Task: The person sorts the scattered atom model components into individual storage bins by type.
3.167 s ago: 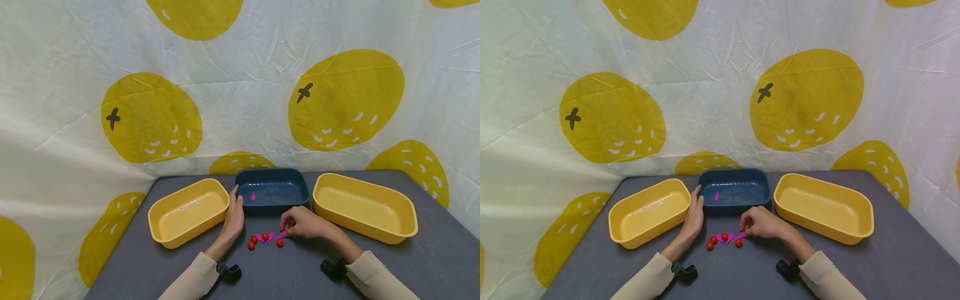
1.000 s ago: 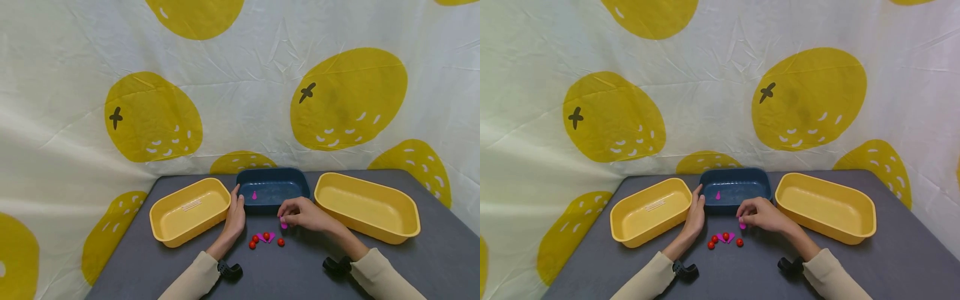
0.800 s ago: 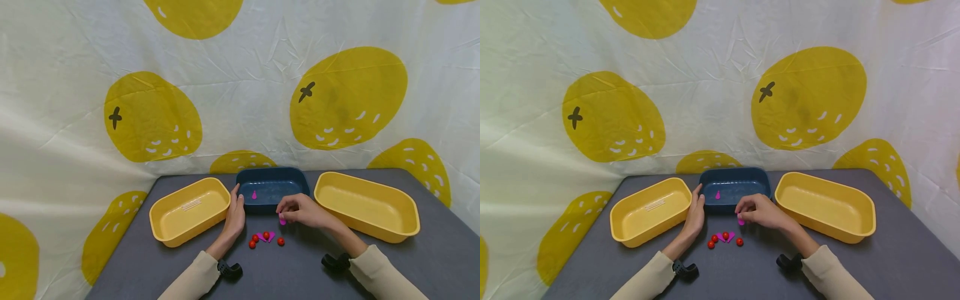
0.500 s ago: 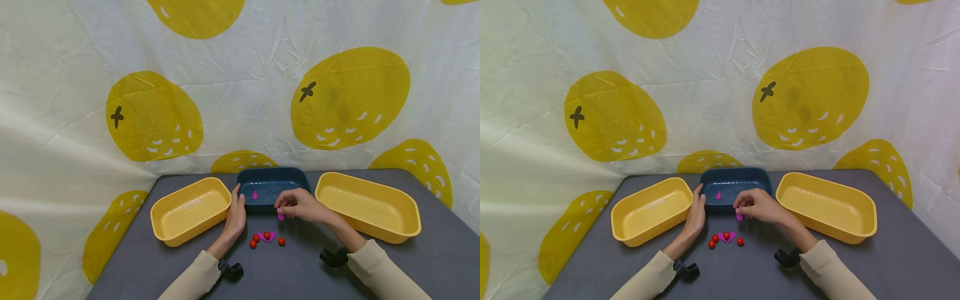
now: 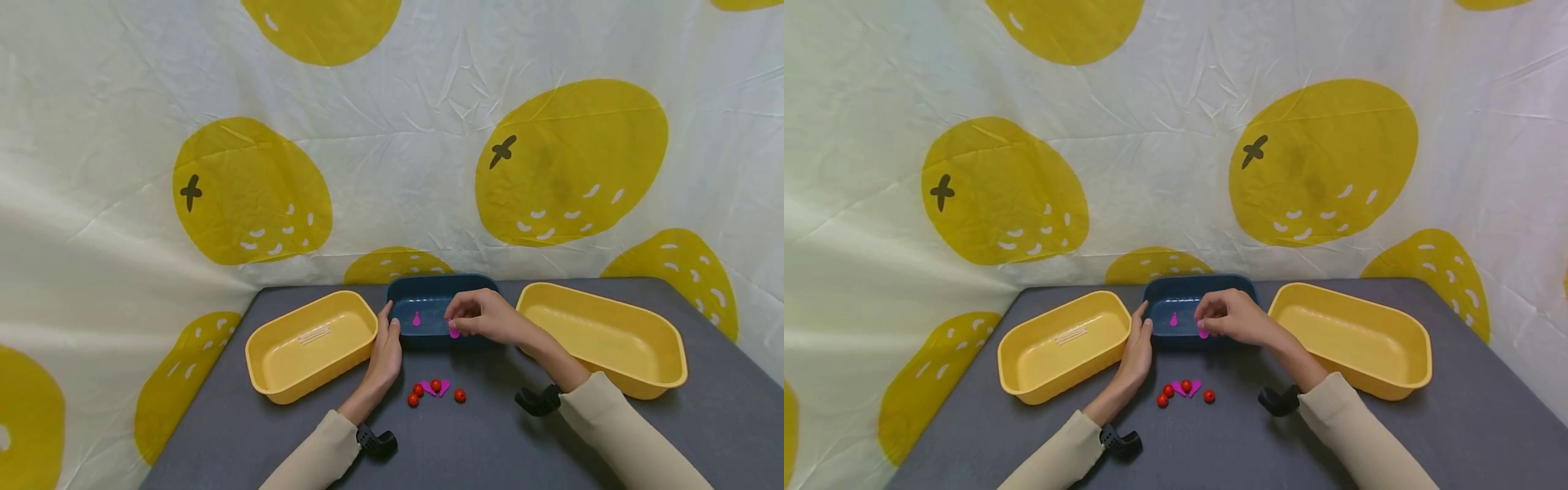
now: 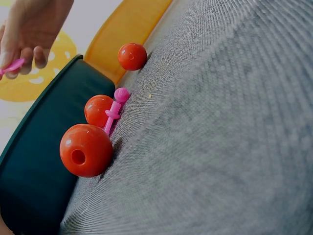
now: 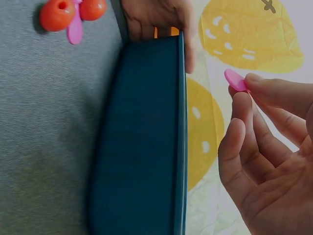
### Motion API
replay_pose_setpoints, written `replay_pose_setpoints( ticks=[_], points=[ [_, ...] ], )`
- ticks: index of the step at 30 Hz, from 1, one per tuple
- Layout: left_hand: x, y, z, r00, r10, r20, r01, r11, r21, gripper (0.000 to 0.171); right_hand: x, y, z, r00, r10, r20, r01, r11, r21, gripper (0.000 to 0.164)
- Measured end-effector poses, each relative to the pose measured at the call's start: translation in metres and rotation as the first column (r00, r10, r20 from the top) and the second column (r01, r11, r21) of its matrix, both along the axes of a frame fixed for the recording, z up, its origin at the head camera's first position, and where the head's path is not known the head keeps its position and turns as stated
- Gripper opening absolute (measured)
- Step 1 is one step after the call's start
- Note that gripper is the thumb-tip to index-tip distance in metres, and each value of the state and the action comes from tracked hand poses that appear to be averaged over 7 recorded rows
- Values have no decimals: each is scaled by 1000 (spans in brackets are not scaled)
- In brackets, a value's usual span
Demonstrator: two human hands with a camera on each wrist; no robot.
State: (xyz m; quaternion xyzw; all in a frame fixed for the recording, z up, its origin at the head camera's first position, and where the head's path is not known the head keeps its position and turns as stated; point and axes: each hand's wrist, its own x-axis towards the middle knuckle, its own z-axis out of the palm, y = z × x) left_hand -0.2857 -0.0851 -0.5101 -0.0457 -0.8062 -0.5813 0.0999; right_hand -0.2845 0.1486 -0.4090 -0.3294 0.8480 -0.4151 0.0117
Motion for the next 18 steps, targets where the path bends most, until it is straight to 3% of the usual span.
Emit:
replay_pose_setpoints(
  ticks=[18],
  points=[
    [0, 1, 1, 1000, 4, 15, -4, 1000, 2, 56, -29, -16, 12, 999, -35, 3, 35, 999, -18, 10]
  ],
)
